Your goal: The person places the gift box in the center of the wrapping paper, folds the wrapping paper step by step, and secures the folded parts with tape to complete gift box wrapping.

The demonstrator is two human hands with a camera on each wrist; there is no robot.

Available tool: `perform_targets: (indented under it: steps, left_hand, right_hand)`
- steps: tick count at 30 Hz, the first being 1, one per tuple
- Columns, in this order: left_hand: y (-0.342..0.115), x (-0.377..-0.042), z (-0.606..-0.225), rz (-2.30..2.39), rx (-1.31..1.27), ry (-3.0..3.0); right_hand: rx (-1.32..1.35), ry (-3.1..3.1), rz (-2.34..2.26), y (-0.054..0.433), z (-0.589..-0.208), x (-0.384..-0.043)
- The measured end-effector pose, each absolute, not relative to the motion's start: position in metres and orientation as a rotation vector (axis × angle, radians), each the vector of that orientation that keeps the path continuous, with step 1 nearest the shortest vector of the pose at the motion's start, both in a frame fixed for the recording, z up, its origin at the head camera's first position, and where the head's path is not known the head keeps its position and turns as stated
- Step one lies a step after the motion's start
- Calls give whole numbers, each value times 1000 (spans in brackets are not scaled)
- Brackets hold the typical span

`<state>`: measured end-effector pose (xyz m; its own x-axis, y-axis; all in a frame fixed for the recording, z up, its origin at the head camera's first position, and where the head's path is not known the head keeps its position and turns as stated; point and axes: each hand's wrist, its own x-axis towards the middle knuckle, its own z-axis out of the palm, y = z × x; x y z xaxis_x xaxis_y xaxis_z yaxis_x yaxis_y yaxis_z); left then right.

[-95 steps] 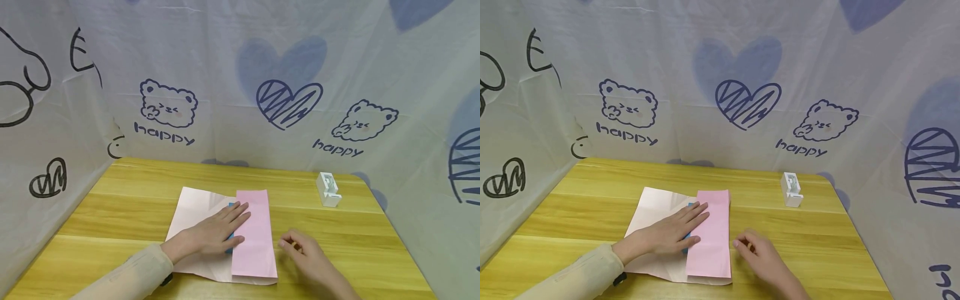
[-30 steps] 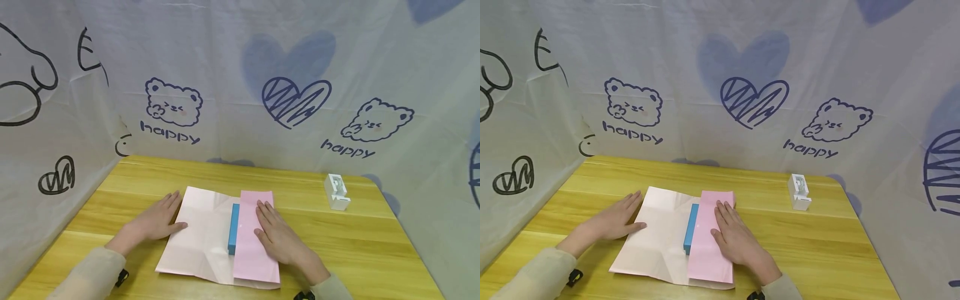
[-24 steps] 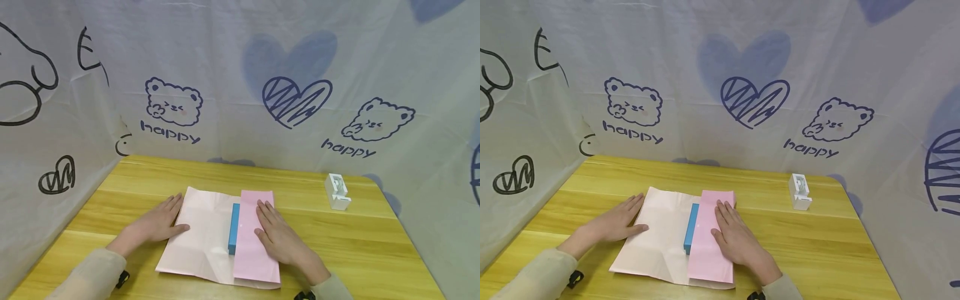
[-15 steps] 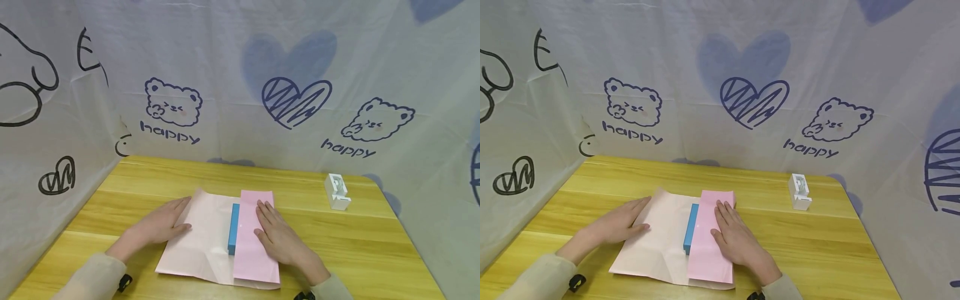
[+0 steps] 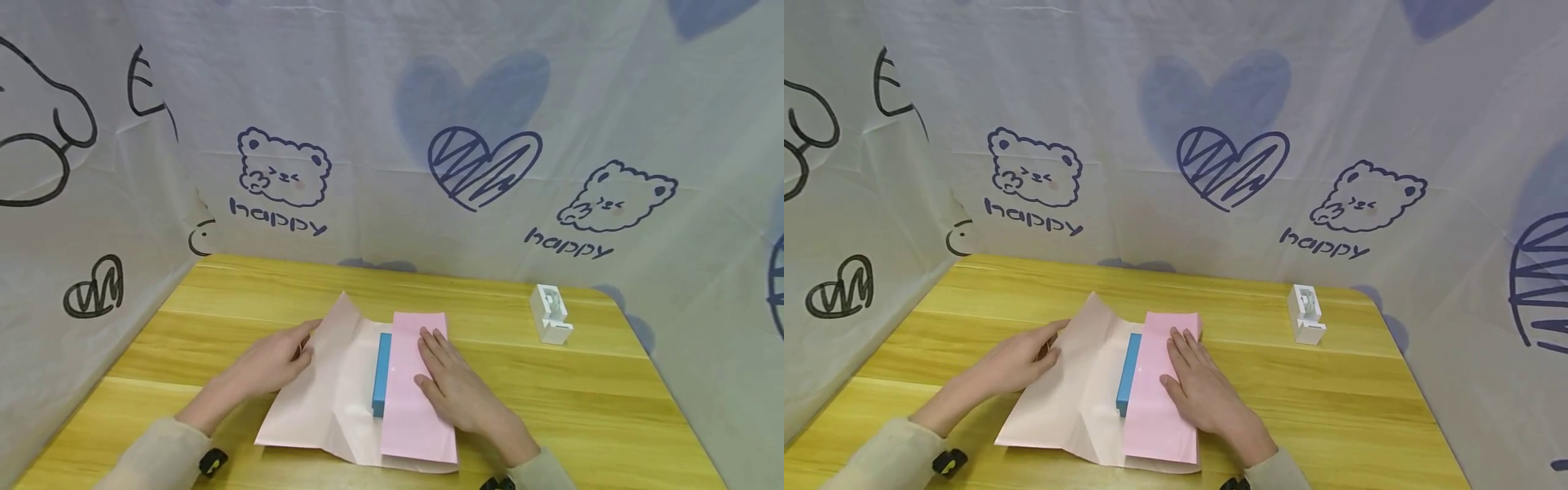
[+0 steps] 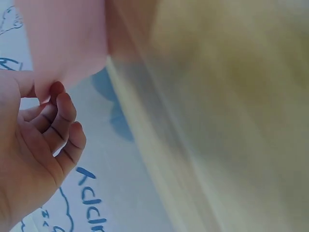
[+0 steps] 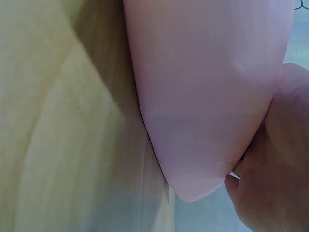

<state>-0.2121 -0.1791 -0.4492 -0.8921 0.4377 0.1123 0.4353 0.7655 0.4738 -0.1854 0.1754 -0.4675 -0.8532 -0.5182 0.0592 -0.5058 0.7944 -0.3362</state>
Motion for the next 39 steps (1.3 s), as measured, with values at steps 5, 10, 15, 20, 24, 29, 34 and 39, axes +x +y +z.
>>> perform_targets:
  steps: [5,10,15,20,24,29,34,39]
  left_hand:
    - [-164,-212,-435,919,695,2908]
    - [-143,-214,-419,1127,720,2844]
    - [-120,-216,-405,1249,761,2811]
    - [-96,-219,-399,1326,811,2770]
    - [-74,-220,-398,1347,824,2771]
    - [-55,-220,-400,1336,749,2882]
    - [-53,-215,-405,1366,612,2955]
    - [-64,-213,-409,1413,436,2999]
  right_hand:
    - [-855,2940,-557,177,-468,-186]
    - [-824,2933,-605,178,-467,-187]
    - [-782,2943,-656,178,-465,-188]
    - [-801,3009,-755,179,-464,-190]
    - [-835,3033,-821,180,-464,-190]
    - [-936,3044,-789,181,-467,-192]
    - [-940,3026,-695,182,-468,-194]
    - [-883,3001,-650,184,-468,-196]
